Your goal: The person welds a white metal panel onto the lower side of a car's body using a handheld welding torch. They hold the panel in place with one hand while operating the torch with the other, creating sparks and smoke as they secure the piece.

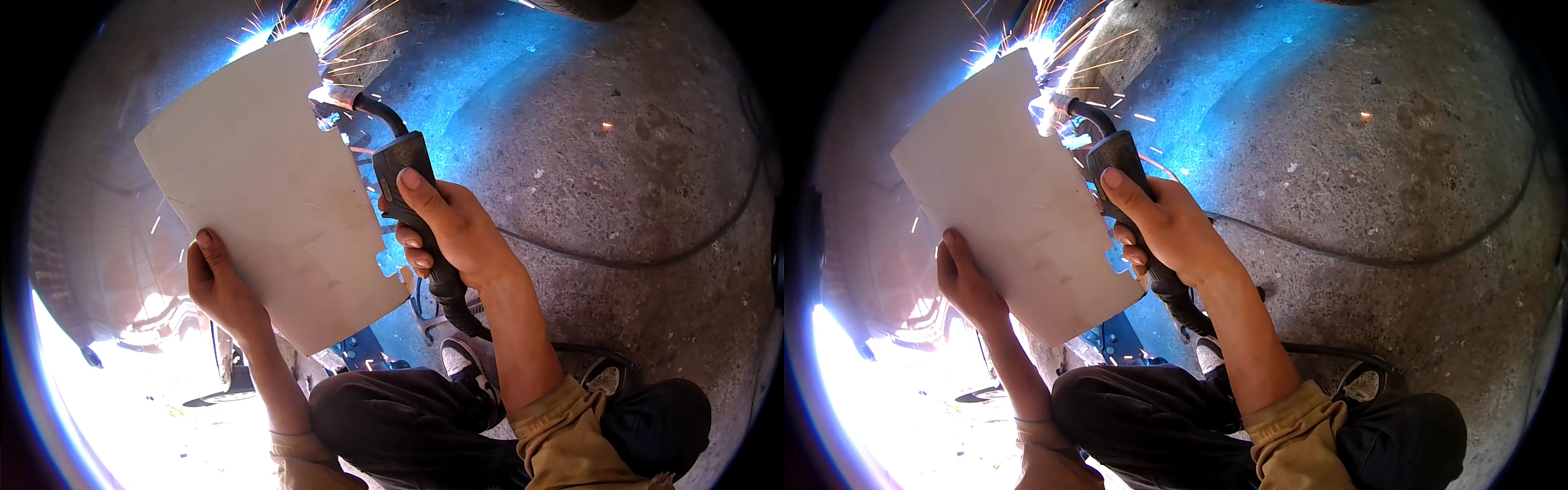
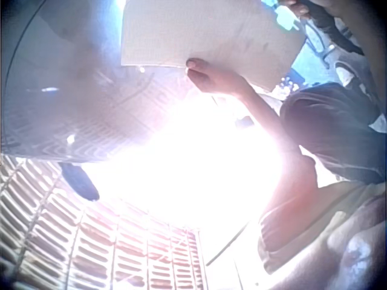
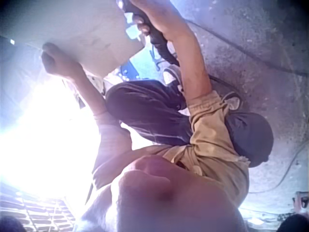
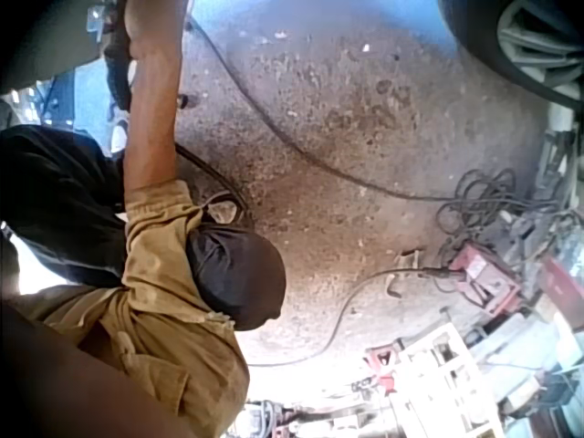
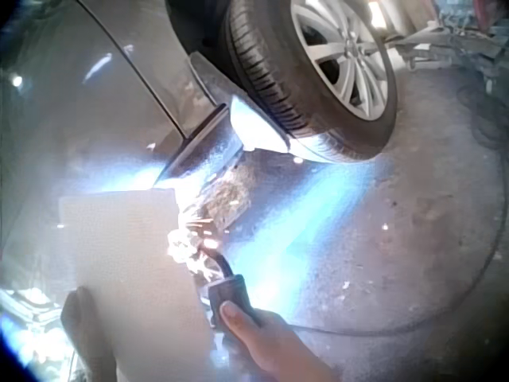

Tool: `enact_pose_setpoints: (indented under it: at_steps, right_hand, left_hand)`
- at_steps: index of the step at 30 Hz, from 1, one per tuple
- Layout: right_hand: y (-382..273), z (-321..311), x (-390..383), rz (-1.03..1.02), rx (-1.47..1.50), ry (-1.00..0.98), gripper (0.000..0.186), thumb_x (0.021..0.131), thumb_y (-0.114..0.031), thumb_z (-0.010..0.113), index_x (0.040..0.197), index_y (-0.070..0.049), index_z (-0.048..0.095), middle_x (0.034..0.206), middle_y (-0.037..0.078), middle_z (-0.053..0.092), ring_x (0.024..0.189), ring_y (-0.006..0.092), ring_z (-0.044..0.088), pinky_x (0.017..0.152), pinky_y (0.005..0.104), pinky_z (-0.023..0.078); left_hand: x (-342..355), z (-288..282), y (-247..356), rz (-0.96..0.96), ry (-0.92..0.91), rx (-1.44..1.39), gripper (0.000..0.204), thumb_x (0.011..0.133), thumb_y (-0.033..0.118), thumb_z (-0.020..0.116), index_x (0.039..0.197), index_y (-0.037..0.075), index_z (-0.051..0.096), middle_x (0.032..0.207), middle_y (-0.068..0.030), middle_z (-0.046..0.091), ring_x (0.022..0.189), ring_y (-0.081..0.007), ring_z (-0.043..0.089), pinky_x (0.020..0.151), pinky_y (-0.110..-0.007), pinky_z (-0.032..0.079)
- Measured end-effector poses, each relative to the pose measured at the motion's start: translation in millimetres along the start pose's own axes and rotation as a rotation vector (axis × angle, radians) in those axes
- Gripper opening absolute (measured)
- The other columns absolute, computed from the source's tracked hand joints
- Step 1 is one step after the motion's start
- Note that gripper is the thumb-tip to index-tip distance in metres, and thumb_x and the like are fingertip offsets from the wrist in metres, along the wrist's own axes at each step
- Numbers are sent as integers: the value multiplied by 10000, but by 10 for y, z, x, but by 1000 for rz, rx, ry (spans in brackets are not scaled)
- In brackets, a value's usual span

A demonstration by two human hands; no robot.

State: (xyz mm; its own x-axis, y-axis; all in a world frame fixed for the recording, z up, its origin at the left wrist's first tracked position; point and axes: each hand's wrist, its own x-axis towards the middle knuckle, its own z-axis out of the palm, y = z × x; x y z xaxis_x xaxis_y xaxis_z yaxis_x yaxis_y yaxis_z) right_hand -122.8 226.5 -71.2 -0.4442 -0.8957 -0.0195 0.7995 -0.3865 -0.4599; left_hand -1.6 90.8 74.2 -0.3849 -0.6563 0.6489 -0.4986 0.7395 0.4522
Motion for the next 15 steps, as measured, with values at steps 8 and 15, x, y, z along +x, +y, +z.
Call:
enact_pose_setpoints:
  at_steps: [8, 15]
  right_hand:
    - [18, -12, -20, 32, 66, 0, 587, 907, -583, 558, 1030, -10, 584, 617, -12, 469, 450, 66, 421, 421, 212, 335]
    - [39, -28, -49, 47, 113, -9, 582, 912, -583, 550, 1023, -13, 588, 612, -12, 472, 445, 64, 427, 422, 216, 334]
  left_hand:
    - [54, -71, -22, -32, 82, -29, 449, 995, 429, 513, 840, 15, 591, 717, 5, 562, 658, -79, 482, 591, -240, 403]
    - [89, -148, -55, -20, 79, -43, 456, 985, 442, 526, 864, 8, 597, 732, 0, 574, 669, -90, 494, 607, -256, 423]
